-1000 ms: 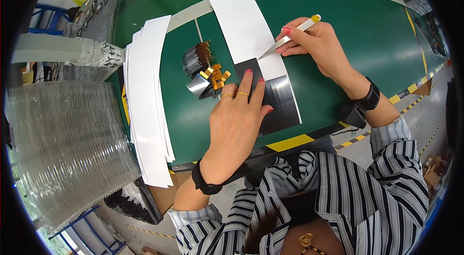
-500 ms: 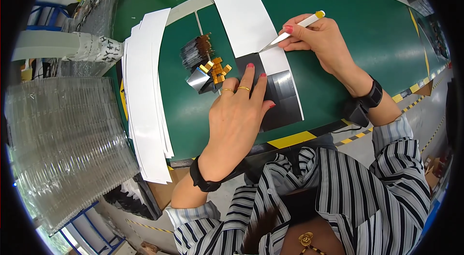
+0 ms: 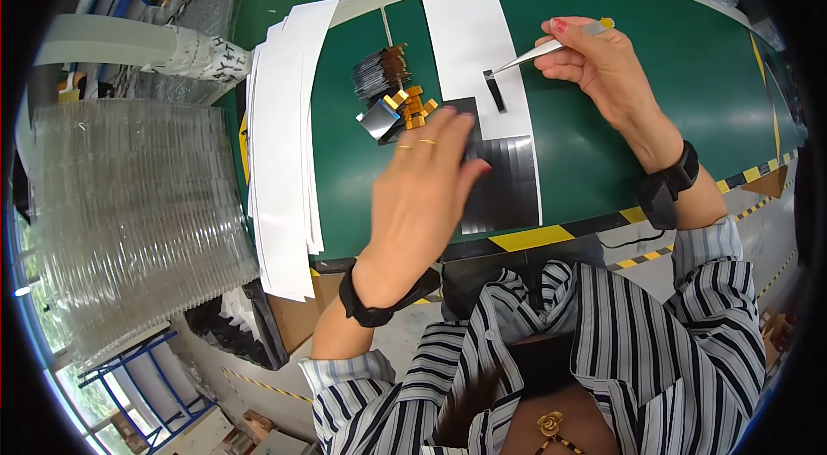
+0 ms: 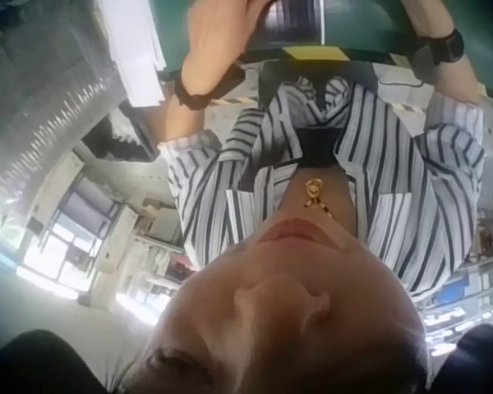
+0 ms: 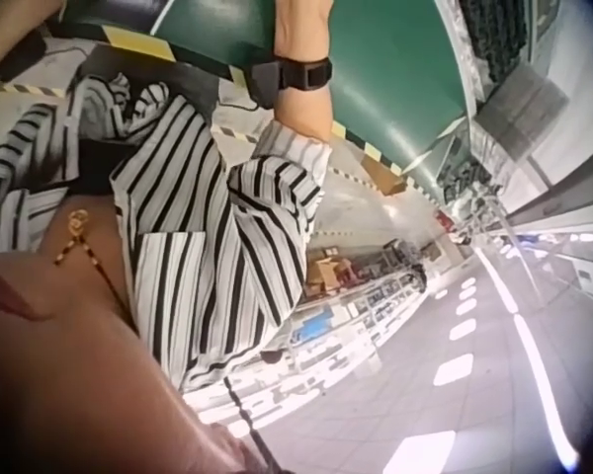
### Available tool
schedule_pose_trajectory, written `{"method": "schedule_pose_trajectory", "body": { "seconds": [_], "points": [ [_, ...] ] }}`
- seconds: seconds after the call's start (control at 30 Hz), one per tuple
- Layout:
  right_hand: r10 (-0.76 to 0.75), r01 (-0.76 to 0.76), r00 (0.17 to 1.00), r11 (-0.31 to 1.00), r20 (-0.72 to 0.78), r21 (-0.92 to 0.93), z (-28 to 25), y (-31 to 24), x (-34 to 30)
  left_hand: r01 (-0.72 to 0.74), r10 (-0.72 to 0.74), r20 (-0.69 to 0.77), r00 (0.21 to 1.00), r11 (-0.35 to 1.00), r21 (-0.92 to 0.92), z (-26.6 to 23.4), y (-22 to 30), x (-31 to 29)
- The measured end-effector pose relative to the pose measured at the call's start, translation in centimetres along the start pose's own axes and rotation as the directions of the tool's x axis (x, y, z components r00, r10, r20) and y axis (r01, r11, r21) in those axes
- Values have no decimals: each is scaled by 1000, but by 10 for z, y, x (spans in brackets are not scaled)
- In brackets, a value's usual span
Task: The person picks up a small electronic component and uses tweezers to peel a black adhesive strip from a white backing sheet. They apply the strip to the component, press it down, and then set the finished piece aside on the green work surface.
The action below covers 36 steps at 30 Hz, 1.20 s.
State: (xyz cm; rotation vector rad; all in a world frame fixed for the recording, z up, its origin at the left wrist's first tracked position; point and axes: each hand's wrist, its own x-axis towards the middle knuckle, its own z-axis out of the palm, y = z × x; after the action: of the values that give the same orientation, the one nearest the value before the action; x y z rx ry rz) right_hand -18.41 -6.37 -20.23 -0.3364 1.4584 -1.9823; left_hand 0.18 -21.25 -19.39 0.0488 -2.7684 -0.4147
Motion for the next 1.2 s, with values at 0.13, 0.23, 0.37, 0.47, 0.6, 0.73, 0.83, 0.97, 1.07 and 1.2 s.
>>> {"method": "schedule_pose_trajectory", "body": {
  "seconds": [0.13, 0.23, 0.37, 0.47, 0.6, 0.73, 0.83, 0.97, 1.07, 1.2],
  "points": [
    [4, -4, 1000, 1000, 21, -14, 0, -2, -5, 205, -173, -183, 968, 963, 174, -14, -15, -4],
    [6, -6, 1000, 1000, 25, -6, 4, 0, -6, 306, -263, -179, 948, 909, 284, -16, -27, -6],
    [-4, 5, 1000, 1000, 27, -4, 6, 0, -8, 276, -251, -123, 960, 916, 290, -15, -35, -12],
    [-27, 26, 999, 1000, 42, 10, 6, -1, -6, 265, -249, -100, 963, 936, 231, -20, -32, -15],
    [-94, 89, 993, 994, 72, 67, 1, -3, -7, 460, -514, 57, 856, 705, -540, -34, -15, -15],
    [-199, 180, 975, 969, 98, 172, -4, -10, -3, 631, -516, 484, 707, 151, -761, -47, -17, 14],
    [-275, 254, 959, 938, 61, 238, -11, -15, -1, 510, -337, 549, 764, -206, -835, -29, -17, 35],
    [-330, 325, 943, 904, -30, 276, -15, -18, 2, 538, -311, 561, 767, -164, -827, -3, -24, 54],
    [-315, 322, 946, 900, -71, 295, -18, -20, 0, 109, -121, 5, 993, 870, -481, 9, -16, 56],
    [-326, 331, 943, 894, -68, 302, -19, -21, 4, -203, 207, -32, 978, 975, 92, 18, -12, 51]
  ]
}}
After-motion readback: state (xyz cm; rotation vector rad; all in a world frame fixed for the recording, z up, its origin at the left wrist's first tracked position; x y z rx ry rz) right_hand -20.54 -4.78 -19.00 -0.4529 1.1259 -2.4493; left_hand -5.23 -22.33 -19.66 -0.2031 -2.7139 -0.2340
